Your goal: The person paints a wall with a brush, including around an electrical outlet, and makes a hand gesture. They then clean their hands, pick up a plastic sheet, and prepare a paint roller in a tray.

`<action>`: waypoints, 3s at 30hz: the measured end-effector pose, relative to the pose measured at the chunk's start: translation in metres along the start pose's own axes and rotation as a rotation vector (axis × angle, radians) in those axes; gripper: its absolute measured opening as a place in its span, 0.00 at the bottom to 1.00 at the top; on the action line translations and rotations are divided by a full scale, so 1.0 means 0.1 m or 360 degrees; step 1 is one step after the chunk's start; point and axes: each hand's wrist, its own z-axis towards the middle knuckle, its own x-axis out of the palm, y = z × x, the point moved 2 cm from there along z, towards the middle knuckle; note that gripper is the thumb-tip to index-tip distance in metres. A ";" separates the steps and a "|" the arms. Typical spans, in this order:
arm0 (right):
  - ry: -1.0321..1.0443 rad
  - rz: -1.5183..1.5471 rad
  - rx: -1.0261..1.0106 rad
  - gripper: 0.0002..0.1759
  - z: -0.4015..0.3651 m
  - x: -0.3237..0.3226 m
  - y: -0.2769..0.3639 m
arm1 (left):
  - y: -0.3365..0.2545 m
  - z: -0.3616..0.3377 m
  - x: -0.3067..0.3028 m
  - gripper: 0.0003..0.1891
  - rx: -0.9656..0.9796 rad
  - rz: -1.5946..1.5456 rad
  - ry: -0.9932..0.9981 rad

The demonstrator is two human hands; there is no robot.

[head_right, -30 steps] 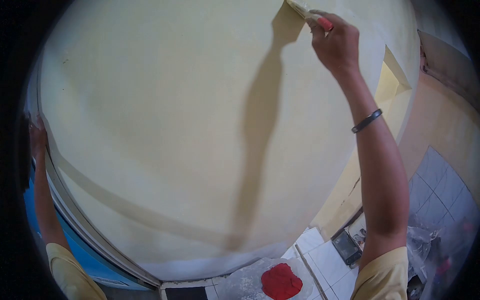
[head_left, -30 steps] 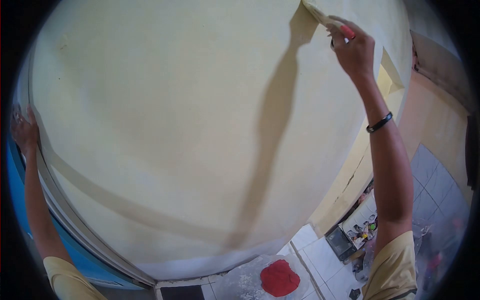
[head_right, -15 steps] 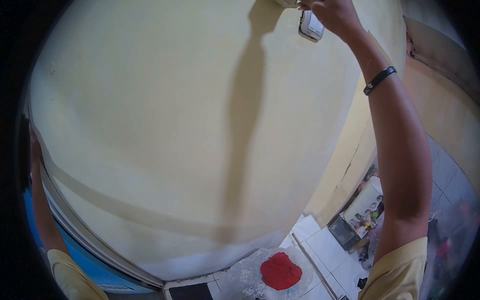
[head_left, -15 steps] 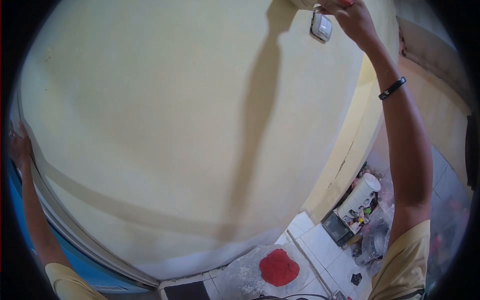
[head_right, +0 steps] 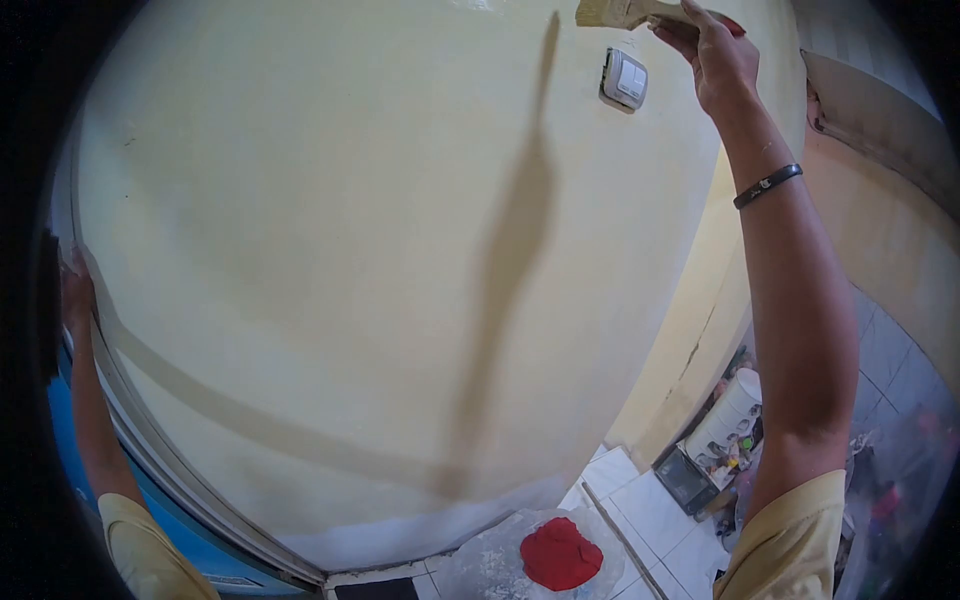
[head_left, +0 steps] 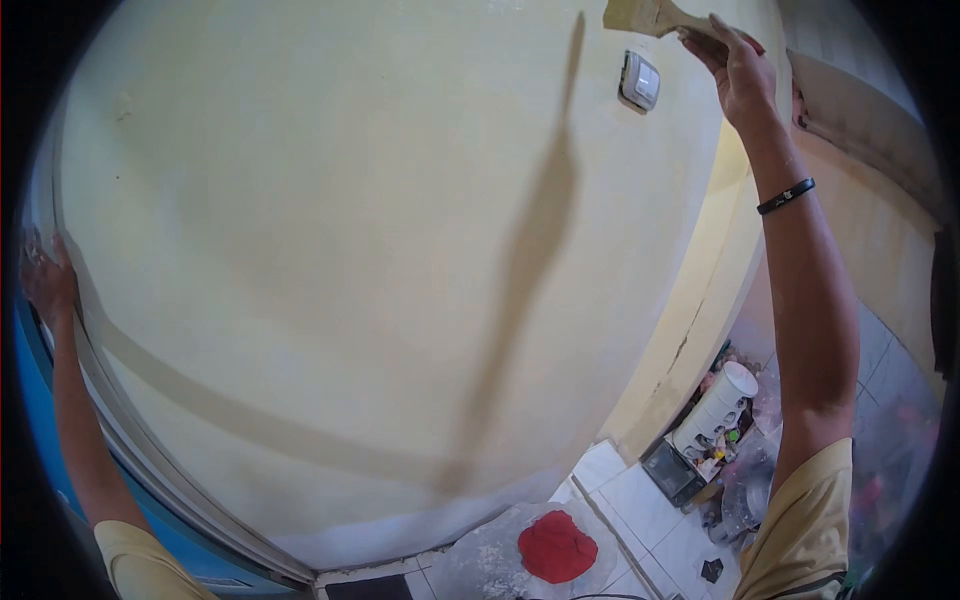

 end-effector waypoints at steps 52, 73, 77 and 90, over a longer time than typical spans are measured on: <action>-0.0255 -0.0292 -0.0145 0.13 -0.34 0.58 -0.05 | -0.19 -0.12 0.73 0.32 0.0010 -0.0491 -0.0274; -0.0201 -0.1448 -0.0933 0.09 -0.68 0.89 -0.40 | 0.01 0.05 -0.11 0.31 -0.0026 -0.1060 -0.0827; -0.0160 -0.1475 -0.0817 0.09 -0.64 0.89 -0.29 | 0.13 0.08 0.17 0.31 -0.0064 -0.0660 -0.0433; -0.0067 -0.1125 -0.0497 0.14 -0.12 0.25 0.20 | -0.02 -0.03 0.58 0.28 -0.0065 -0.0677 -0.0327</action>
